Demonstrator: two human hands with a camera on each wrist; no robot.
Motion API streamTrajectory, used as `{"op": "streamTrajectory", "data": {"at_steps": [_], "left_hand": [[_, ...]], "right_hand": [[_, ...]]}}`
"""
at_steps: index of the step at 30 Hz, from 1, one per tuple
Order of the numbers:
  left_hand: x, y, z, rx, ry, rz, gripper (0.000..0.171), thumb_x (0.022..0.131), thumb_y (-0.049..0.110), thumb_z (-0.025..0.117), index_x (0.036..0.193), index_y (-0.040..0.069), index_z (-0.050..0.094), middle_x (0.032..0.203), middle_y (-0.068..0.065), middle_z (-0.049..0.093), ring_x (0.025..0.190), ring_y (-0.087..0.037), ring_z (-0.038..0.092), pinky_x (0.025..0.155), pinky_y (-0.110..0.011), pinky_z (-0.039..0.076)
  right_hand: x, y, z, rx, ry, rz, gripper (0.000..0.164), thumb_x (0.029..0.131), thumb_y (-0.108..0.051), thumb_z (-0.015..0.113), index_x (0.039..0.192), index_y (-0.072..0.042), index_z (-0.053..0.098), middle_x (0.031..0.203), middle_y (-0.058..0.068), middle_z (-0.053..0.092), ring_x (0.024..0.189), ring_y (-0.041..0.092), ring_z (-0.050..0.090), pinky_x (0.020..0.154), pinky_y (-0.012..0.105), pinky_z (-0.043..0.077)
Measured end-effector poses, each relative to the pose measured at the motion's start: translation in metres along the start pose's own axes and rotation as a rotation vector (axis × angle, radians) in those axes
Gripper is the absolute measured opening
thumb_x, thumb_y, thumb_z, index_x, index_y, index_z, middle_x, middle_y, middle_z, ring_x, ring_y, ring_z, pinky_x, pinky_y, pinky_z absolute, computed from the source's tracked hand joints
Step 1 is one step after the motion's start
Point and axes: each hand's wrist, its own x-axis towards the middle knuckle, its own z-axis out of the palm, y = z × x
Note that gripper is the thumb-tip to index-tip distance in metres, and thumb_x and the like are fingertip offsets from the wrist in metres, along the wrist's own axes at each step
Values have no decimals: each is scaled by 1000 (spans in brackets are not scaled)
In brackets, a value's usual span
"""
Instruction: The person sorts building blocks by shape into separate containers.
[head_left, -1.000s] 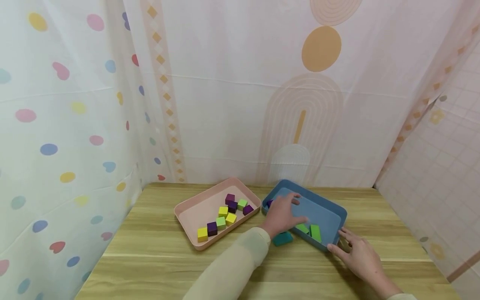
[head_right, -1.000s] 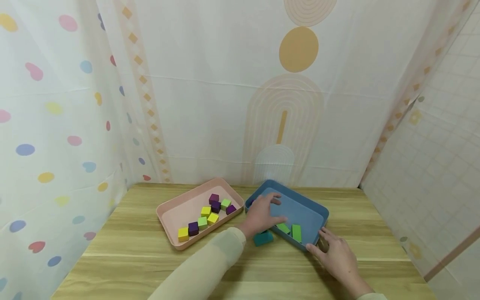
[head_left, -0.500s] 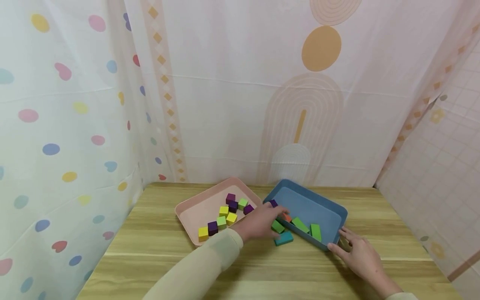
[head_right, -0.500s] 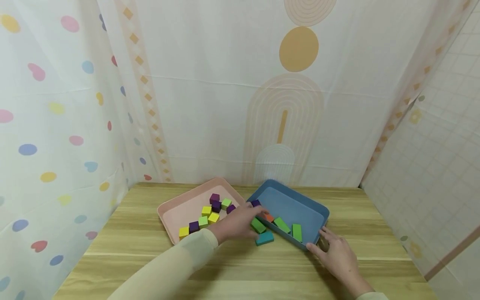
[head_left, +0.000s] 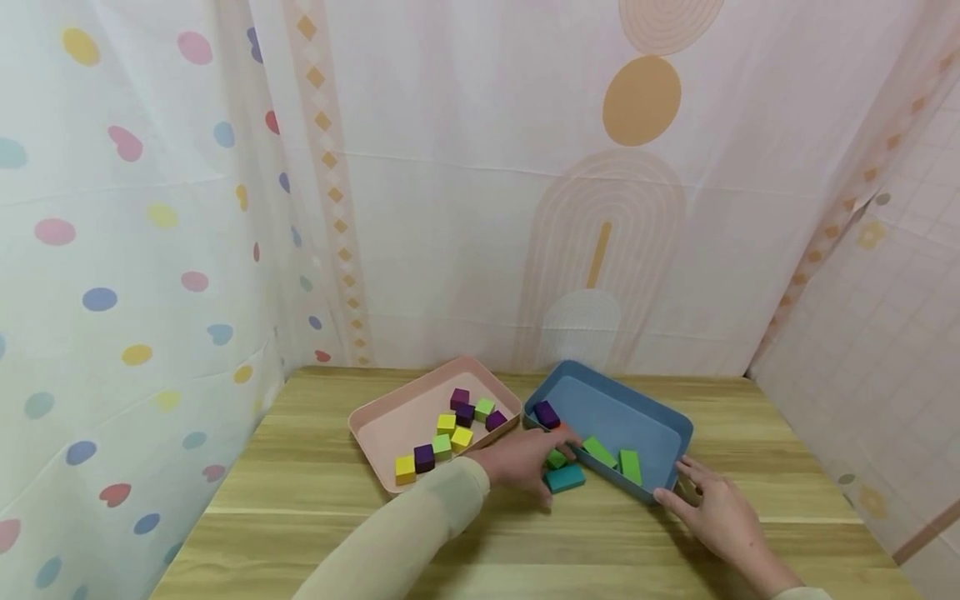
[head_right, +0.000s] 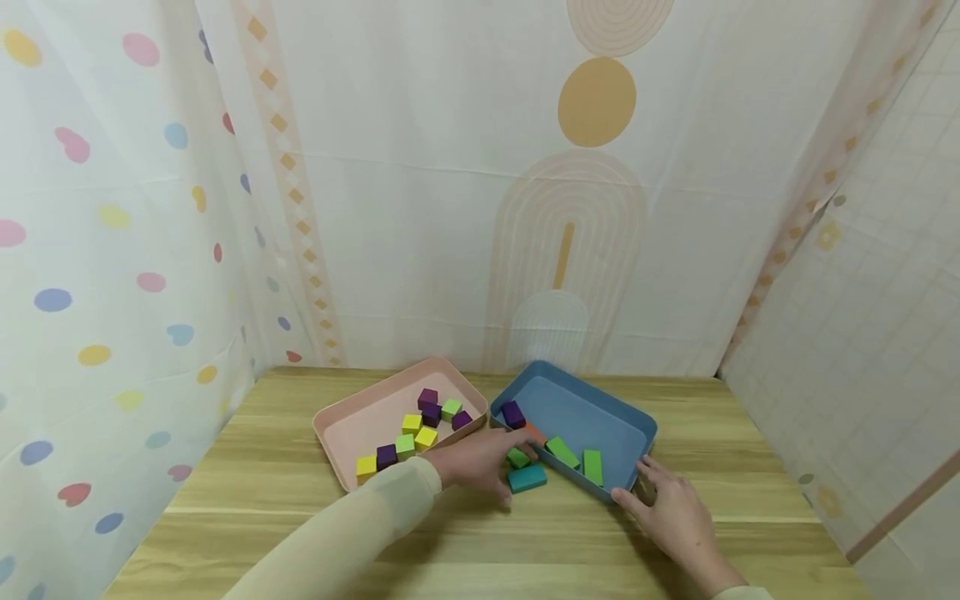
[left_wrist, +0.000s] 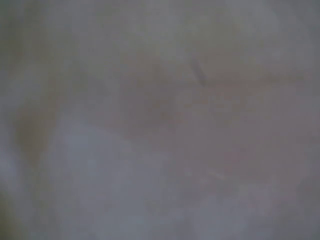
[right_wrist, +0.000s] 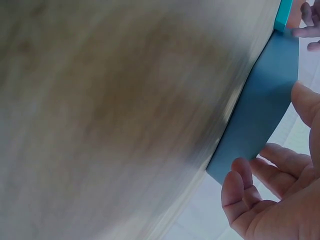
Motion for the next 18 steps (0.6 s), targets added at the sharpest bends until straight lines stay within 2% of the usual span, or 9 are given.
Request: {"op": "streamTrajectory", "data": {"at_steps": [10, 14, 18], "left_hand": [[8, -7, 6, 21, -9, -19, 94, 70, 31, 92, 148, 23, 39, 133, 15, 60, 125, -5, 50, 104, -27, 40], [10, -7, 13, 42, 5, -47, 94, 71, 39, 90, 149, 25, 38, 128, 16, 61, 121, -5, 53, 103, -28, 41], [12, -9, 20, 70, 48, -58, 92, 73, 40, 89, 149, 26, 38, 114, 19, 64, 110, -4, 56, 98, -27, 45]], "right_hand": [[1, 2, 2, 5, 25, -17, 84, 85, -62, 68, 134, 5, 58, 142, 24, 51, 98, 37, 67, 72, 50, 55], [1, 2, 3, 5, 27, -18, 83, 85, -62, 68, 134, 5, 58, 142, 24, 51, 98, 37, 67, 72, 50, 55], [1, 3, 3, 7, 33, -17, 82, 85, -60, 69, 133, 5, 59, 142, 24, 51, 99, 38, 67, 72, 50, 55]]}}
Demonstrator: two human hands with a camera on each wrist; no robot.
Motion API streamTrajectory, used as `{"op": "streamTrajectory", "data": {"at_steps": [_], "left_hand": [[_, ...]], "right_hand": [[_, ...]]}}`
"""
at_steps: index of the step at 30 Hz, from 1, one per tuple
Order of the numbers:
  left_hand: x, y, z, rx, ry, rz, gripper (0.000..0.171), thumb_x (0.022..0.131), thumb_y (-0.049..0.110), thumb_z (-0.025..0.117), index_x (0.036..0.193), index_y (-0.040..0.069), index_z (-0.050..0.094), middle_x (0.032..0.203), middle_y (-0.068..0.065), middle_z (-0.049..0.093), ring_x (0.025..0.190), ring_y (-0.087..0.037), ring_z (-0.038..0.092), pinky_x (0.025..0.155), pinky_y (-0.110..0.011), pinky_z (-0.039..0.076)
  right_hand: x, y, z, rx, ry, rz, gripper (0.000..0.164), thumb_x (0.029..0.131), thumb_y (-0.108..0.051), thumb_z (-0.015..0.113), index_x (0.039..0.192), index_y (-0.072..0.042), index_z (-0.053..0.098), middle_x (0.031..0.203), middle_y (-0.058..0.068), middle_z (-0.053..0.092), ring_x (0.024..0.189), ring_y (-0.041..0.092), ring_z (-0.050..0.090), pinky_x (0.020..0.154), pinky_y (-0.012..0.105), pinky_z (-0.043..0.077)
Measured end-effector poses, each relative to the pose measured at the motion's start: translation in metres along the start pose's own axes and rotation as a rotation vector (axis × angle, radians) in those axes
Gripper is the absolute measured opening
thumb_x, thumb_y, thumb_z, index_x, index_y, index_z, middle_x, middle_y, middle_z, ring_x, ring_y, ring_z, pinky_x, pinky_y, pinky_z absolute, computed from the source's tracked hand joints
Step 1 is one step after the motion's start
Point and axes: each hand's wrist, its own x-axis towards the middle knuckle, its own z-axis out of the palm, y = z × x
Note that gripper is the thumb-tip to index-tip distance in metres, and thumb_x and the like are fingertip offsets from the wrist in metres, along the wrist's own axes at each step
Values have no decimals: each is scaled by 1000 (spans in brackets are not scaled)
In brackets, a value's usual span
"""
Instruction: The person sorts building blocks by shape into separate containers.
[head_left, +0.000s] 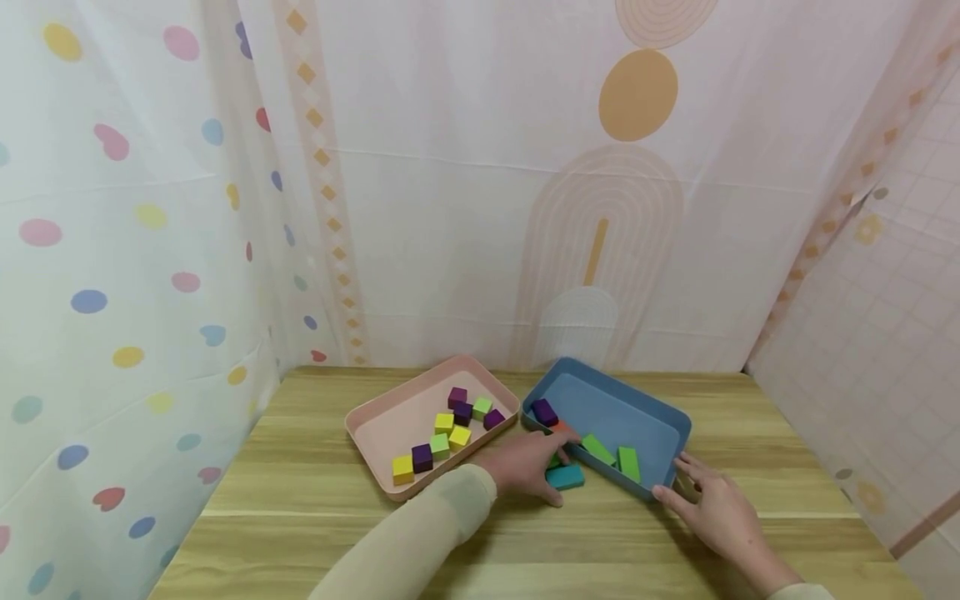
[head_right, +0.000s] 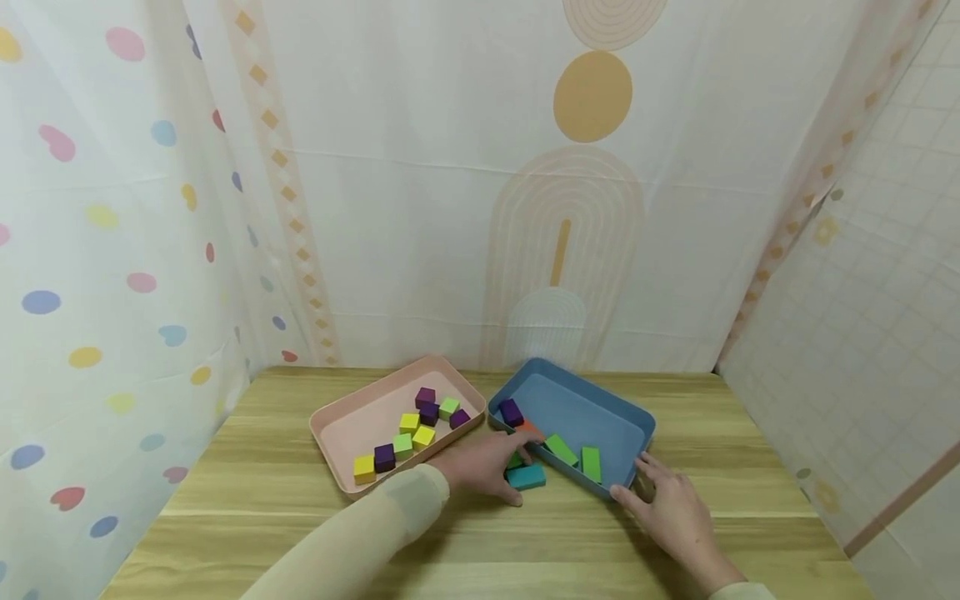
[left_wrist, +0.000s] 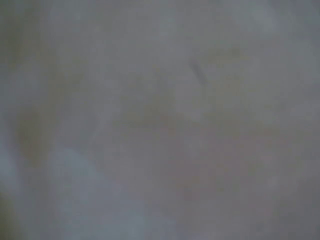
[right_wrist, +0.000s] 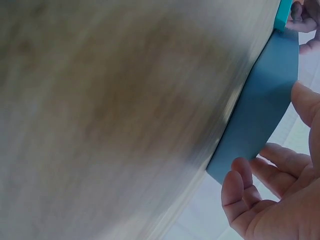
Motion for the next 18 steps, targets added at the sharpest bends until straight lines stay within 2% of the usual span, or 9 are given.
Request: {"op": "streamTrajectory", "data": {"at_steps": [5, 11, 15, 18], "left_hand": [[-3, 2, 2, -18, 52, 3, 90, 74, 33, 90, 148, 23, 40, 96, 21, 63, 94, -1, 56, 91, -25, 48], [-6, 5, 2, -105, 80, 14, 86, 75, 27, 89, 147, 21, 42, 94, 20, 63, 88, 3, 58, 87, -22, 49], [-5, 12, -8, -172, 114, 27, 85, 77, 24, 88, 148, 19, 42, 93, 19, 64, 89, 2, 59, 90, -23, 48], [-3, 17, -20, -228, 157, 10, 80, 78, 24, 88, 146, 17, 46, 97, 16, 67, 93, -1, 60, 91, -24, 49]], "right_hand": [[-1, -1, 0, -3, 5, -6, 82, 85, -60, 69, 133, 6, 58, 141, 24, 51, 99, 38, 66, 73, 51, 55], [-2, -2, 0, -8, -8, -1, 82, 86, -59, 69, 134, 6, 57, 142, 25, 50, 100, 39, 66, 74, 52, 55], [-1, -1, 0, -8, -2, 3, 83, 85, -60, 69, 134, 6, 57, 142, 25, 50, 100, 39, 66, 73, 52, 55], [-1, -2, 0, -9, -3, 3, 83, 85, -60, 69, 134, 6, 57, 142, 25, 50, 100, 39, 66, 73, 52, 55]]}}
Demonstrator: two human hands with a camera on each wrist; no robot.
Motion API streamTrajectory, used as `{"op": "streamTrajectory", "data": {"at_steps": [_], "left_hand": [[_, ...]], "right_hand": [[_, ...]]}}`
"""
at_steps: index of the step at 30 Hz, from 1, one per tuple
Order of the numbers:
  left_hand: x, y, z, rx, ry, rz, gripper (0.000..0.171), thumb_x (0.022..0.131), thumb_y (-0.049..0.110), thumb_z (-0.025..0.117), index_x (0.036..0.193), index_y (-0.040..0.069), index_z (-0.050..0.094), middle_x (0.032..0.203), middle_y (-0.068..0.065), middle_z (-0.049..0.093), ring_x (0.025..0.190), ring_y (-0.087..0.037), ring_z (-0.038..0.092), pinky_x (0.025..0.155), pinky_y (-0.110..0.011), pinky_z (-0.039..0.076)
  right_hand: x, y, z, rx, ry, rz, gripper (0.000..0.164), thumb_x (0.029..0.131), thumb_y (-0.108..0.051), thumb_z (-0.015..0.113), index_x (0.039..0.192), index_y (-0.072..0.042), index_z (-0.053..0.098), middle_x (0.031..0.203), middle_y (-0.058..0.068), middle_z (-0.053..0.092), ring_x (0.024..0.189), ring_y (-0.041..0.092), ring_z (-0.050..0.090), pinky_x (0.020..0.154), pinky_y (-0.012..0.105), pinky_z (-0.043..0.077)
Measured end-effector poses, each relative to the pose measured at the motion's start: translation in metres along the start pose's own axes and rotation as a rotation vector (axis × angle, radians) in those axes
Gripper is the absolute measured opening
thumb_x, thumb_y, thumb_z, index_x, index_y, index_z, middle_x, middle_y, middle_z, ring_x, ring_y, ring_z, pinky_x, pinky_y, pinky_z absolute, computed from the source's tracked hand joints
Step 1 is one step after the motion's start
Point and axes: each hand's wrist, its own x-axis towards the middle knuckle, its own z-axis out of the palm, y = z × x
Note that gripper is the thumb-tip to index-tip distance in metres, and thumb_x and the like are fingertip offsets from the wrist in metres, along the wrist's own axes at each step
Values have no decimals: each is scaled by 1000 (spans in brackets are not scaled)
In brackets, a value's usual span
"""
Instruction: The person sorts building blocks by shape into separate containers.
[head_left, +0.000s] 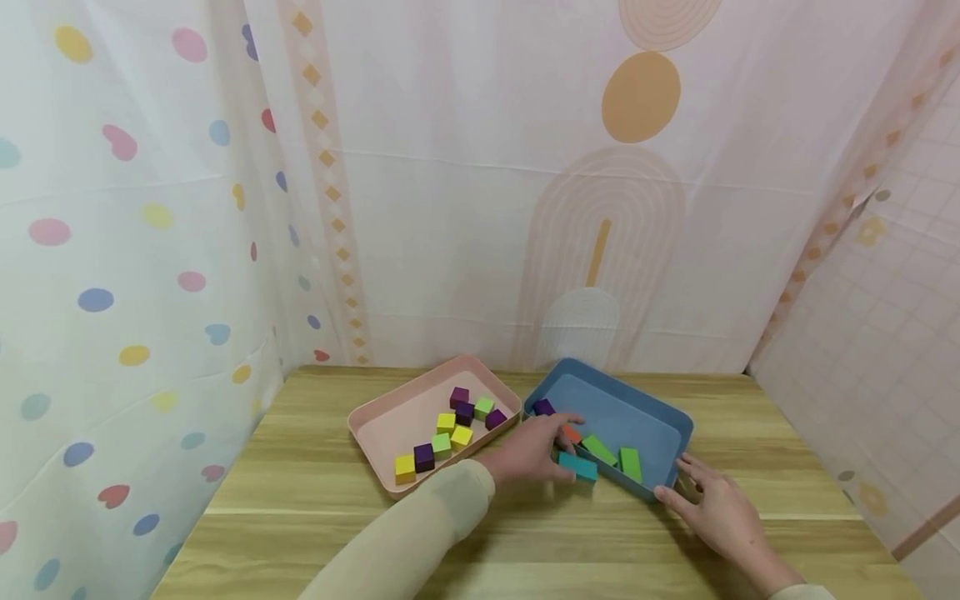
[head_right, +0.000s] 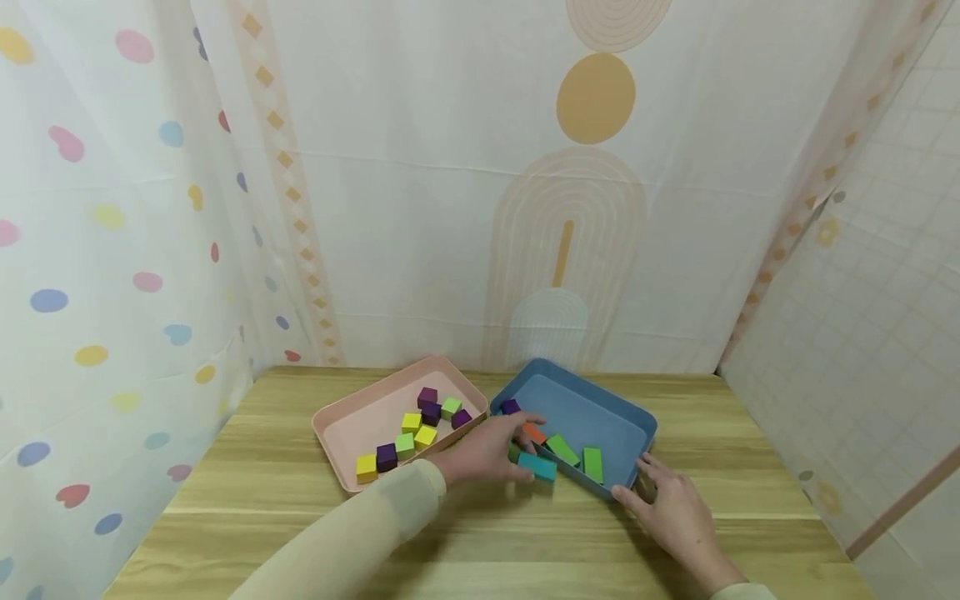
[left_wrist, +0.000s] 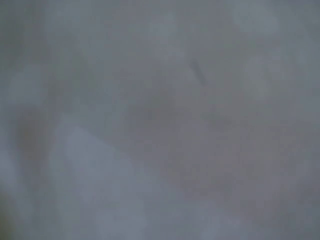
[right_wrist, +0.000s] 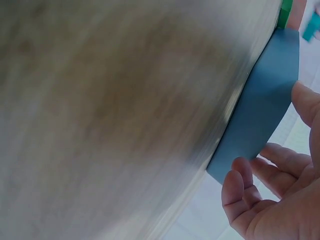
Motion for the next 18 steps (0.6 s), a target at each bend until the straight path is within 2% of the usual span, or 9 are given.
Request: {"op": "streamTrajectory", "data": {"at_steps": [5, 8, 11, 14, 18], "left_hand": [[13, 3, -11, -123, 84, -62, 64, 82, 25, 84, 138, 25, 52, 105, 12, 66, 96, -5, 61, 83, -24, 51], [24, 2, -14, -147, 152, -103, 59, 83, 25, 82, 135, 26, 53, 107, 9, 65, 90, -8, 61, 79, -26, 52], [35, 2, -13, -61, 246, -133, 58, 84, 27, 82, 134, 22, 54, 108, 6, 67, 88, -9, 62, 77, -26, 53], [44, 3, -10, 64, 324, -170, 56, 84, 30, 81, 132, 20, 56, 107, 5, 69, 92, -12, 63, 75, -26, 52], [54, 2, -3, 194, 375, -212, 54, 83, 33, 81, 130, 21, 58, 104, 8, 69, 95, -16, 60, 75, -28, 50]], "right_hand": [[0, 1, 0, 3, -12, 3, 83, 85, -61, 68, 134, 6, 57, 142, 25, 50, 101, 38, 66, 75, 52, 55], [1, 1, -1, 6, -18, 7, 82, 86, -60, 69, 134, 6, 57, 143, 25, 49, 102, 38, 66, 76, 52, 55], [1, 2, 0, 13, -21, 11, 82, 86, -59, 69, 134, 6, 57, 143, 24, 49, 103, 39, 65, 77, 52, 55], [2, 2, 0, 17, -17, 8, 81, 86, -58, 69, 134, 6, 57, 143, 24, 49, 103, 39, 65, 78, 52, 55], [3, 2, 1, 20, -10, 2, 81, 86, -59, 69, 134, 6, 58, 143, 23, 50, 102, 38, 66, 78, 52, 55]]}}
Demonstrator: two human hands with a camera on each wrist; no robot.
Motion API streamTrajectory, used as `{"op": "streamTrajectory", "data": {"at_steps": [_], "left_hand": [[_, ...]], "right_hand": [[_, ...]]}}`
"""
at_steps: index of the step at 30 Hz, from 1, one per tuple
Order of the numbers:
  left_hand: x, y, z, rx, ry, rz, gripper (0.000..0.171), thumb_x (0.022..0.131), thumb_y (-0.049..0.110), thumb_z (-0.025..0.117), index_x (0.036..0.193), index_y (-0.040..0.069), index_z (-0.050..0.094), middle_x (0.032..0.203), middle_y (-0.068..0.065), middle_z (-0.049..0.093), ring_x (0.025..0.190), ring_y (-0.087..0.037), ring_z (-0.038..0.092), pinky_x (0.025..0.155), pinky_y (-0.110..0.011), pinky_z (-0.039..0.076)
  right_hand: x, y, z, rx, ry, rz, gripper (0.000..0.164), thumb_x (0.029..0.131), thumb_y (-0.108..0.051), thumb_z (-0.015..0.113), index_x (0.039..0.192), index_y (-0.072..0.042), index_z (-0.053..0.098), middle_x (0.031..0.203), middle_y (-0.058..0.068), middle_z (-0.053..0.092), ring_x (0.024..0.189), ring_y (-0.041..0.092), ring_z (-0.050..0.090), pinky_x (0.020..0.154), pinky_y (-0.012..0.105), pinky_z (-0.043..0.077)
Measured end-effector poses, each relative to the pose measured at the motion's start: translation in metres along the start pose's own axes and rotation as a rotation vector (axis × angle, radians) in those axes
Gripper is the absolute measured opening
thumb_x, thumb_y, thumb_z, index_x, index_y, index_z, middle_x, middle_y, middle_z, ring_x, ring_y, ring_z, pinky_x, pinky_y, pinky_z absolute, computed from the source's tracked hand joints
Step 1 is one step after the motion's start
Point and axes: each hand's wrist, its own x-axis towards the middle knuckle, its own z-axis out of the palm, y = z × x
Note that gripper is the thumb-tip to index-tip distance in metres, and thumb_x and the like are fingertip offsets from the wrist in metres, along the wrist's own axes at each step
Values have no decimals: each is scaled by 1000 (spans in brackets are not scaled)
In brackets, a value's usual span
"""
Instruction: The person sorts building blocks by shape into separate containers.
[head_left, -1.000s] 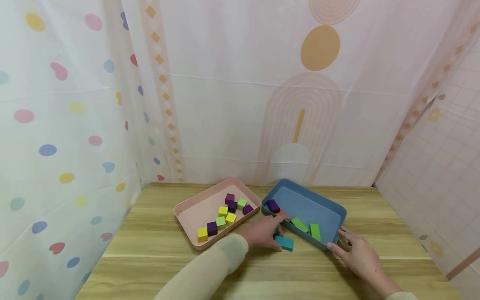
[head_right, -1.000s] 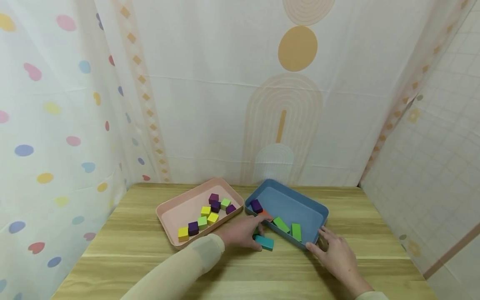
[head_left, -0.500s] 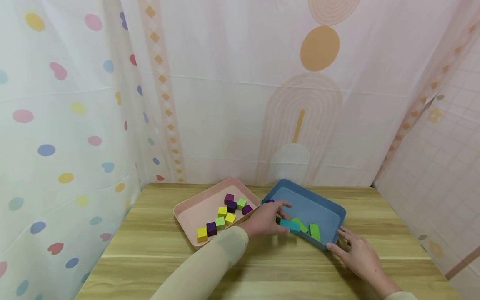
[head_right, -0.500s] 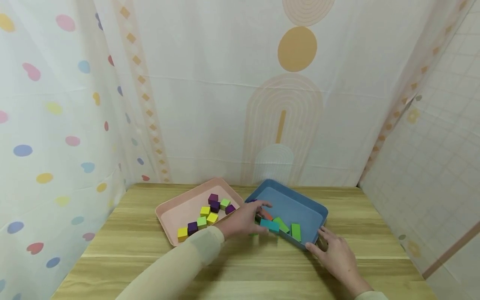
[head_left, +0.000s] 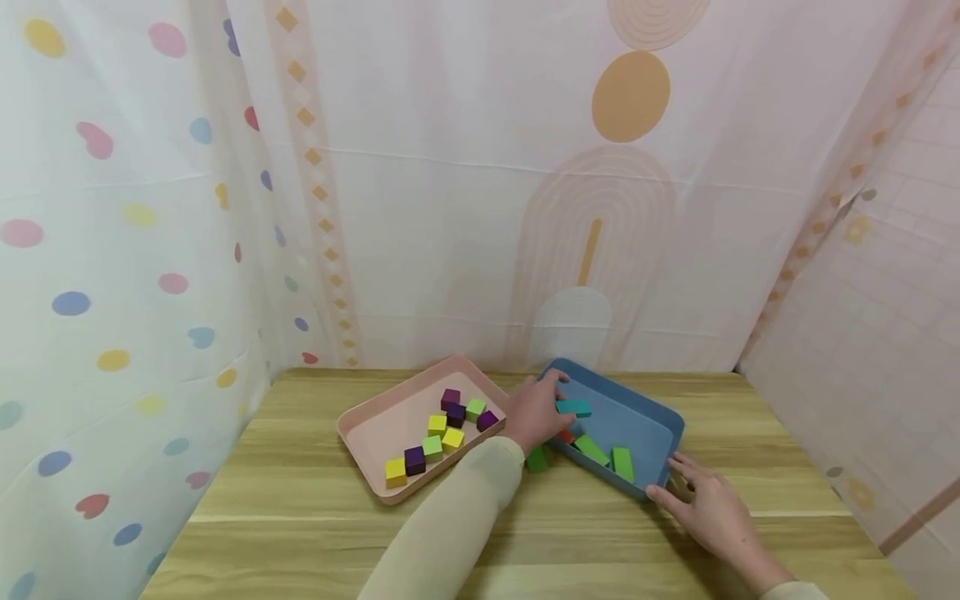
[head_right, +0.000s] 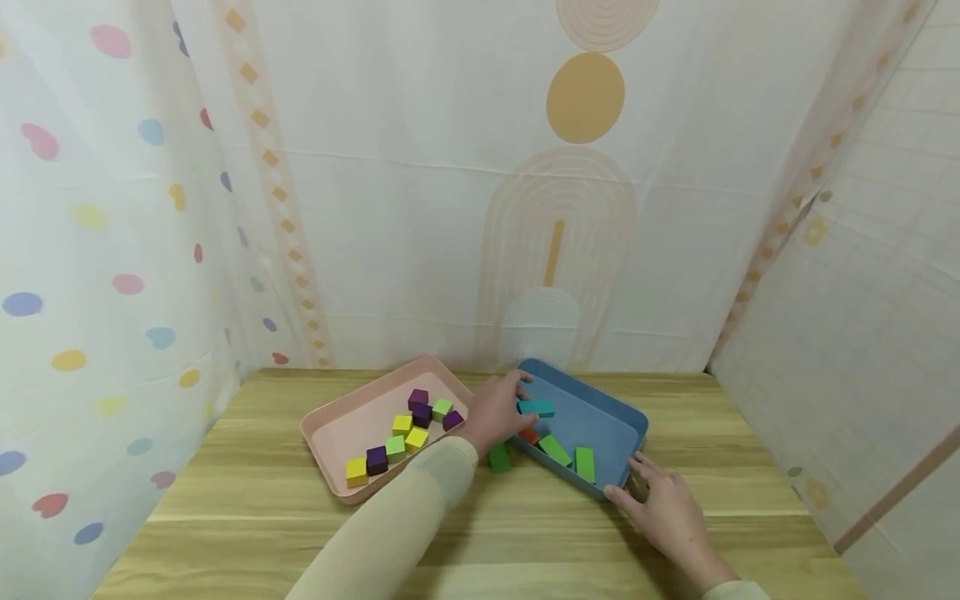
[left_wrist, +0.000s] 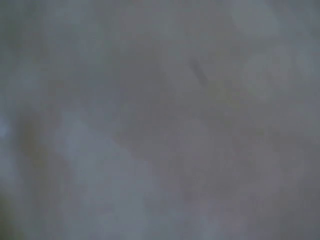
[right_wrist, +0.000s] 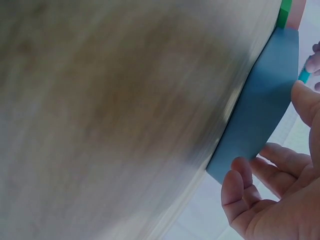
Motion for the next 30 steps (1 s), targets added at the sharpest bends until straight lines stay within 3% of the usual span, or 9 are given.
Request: {"op": "streamTrajectory", "data": {"at_steps": [6, 13, 16, 20, 25, 30], "left_hand": [[2, -3, 19, 154, 32, 7, 54, 82, 34, 82, 129, 22, 59, 101, 12, 67, 95, -16, 57, 89, -35, 46], [-3, 0, 22, 262, 38, 15, 44, 86, 29, 80, 126, 24, 62, 101, 11, 69, 98, -20, 58, 93, -40, 45], [-5, 1, 21, 271, 53, 24, 34, 93, 15, 71, 125, 24, 64, 100, 9, 70, 98, -21, 57, 92, -41, 45], [-6, -4, 20, 277, 75, 22, 34, 95, 5, 63, 122, 25, 66, 98, 7, 71, 95, -21, 55, 85, -38, 47], [-8, -15, 13, 237, 81, 31, 33, 90, 14, 72, 121, 23, 66, 100, 5, 72, 95, -21, 57, 79, -35, 49], [-10, -30, -4, 153, 33, 36, 44, 88, 23, 77, 128, 20, 61, 108, 3, 69, 100, -21, 58, 81, -34, 52]], "right_hand": [[-2, -4, 0, 14, -10, 13, 79, 86, -57, 70, 135, 4, 57, 143, 22, 50, 103, 37, 66, 78, 51, 55], [-1, -7, 0, 20, -17, 10, 78, 86, -56, 70, 136, 3, 57, 143, 22, 50, 103, 37, 66, 78, 52, 54], [0, -8, 0, 26, -14, 4, 78, 86, -56, 71, 135, 3, 58, 143, 22, 51, 103, 37, 66, 78, 51, 55], [0, -9, 1, 20, -14, 1, 78, 86, -56, 70, 135, 3, 58, 143, 22, 50, 103, 37, 66, 78, 51, 54], [-1, -10, 1, 13, -15, 5, 80, 86, -59, 69, 135, 3, 58, 144, 22, 50, 103, 38, 65, 78, 52, 54], [-2, -9, 0, 11, -16, 4, 81, 86, -60, 68, 135, 4, 58, 144, 22, 49, 104, 39, 65, 78, 53, 54]]}}
